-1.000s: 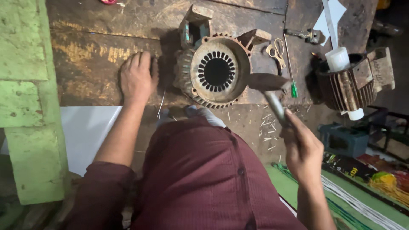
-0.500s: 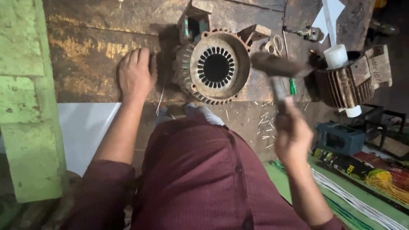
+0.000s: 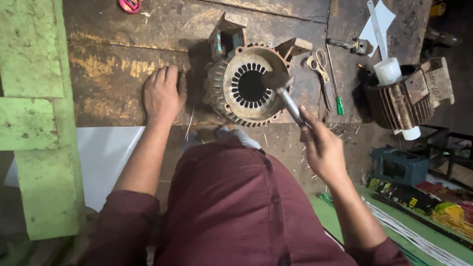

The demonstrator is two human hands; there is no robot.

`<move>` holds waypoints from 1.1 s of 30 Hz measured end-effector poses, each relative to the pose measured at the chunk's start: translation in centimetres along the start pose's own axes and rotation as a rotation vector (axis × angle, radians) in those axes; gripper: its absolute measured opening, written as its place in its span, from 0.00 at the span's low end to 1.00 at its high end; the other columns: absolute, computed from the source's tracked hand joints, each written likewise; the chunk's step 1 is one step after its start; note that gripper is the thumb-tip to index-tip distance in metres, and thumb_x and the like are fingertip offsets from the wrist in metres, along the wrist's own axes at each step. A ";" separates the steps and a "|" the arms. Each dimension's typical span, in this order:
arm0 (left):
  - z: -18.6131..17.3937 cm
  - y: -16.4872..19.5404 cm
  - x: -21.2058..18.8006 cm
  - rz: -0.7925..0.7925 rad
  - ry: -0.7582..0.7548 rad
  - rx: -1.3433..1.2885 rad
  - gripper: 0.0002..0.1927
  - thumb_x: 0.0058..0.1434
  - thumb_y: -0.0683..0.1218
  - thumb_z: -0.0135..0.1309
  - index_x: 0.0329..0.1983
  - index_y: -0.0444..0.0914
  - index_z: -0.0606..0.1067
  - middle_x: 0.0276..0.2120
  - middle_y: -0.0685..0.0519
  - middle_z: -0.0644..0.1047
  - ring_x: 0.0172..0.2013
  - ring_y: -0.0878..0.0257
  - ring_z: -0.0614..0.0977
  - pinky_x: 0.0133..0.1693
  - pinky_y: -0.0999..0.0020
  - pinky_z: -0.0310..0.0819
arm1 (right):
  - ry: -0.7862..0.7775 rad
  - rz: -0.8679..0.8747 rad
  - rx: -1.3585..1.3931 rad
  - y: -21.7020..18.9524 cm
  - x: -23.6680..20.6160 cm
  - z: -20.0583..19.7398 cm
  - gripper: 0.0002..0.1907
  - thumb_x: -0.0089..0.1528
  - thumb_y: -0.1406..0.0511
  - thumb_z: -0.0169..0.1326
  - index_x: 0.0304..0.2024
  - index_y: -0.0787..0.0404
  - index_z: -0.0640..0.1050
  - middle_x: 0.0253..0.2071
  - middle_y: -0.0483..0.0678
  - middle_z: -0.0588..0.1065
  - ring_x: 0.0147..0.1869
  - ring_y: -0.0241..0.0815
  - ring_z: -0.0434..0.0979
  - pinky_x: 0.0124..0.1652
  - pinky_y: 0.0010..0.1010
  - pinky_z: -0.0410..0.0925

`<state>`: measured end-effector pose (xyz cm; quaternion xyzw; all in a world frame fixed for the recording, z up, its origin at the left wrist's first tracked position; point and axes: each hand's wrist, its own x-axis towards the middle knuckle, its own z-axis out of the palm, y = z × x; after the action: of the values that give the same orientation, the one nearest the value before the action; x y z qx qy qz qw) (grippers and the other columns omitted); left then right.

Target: The person cuts white plastic strips with scissors and handles small parts at a workbench, then uses a hammer to strike and loosen the rotor and stator of an old electric motor, and finally measures a motor part with a micrometer.

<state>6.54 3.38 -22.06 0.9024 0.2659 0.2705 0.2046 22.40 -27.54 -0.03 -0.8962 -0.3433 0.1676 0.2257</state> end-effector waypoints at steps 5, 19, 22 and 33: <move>-0.3 0.1 -0.2 -0.019 -0.026 -0.008 0.10 0.71 0.47 0.57 0.42 0.35 0.71 0.39 0.41 0.76 0.42 0.42 0.79 0.44 0.48 0.73 | 0.113 -0.086 -0.043 -1.3 -0.1 -0.7 0.22 0.69 0.73 0.50 0.66 0.57 0.73 0.41 0.53 0.80 0.41 0.40 0.82 0.45 0.31 0.73; -3.5 3.1 -1.0 -0.064 0.031 -0.424 0.12 0.74 0.48 0.56 0.54 0.38 0.73 0.46 0.45 0.78 0.47 0.47 0.80 0.52 0.52 0.74 | 0.079 -0.234 -0.019 -0.7 1.9 -0.4 0.23 0.68 0.73 0.47 0.66 0.58 0.72 0.47 0.56 0.78 0.40 0.44 0.80 0.43 0.31 0.73; -4.1 6.4 -1.1 0.210 0.157 -0.297 0.15 0.72 0.53 0.55 0.54 0.40 0.73 0.49 0.48 0.76 0.51 0.50 0.78 0.61 0.44 0.68 | -0.041 0.021 0.120 1.1 2.1 0.3 0.21 0.70 0.69 0.50 0.67 0.57 0.73 0.33 0.49 0.76 0.33 0.36 0.75 0.37 0.27 0.69; -4.3 12.2 6.7 0.889 -0.046 -0.246 0.32 0.64 0.71 0.52 0.50 0.40 0.75 0.43 0.44 0.79 0.48 0.45 0.81 0.59 0.50 0.72 | 0.233 0.366 0.746 10.6 -1.2 1.6 0.23 0.74 0.62 0.43 0.71 0.61 0.66 0.32 0.42 0.71 0.30 0.28 0.65 0.27 0.21 0.60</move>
<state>13.27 -1.12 -9.97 0.9038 -0.1855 0.3412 0.1800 26.59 -34.95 -6.70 -0.8123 -0.0667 0.2153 0.5380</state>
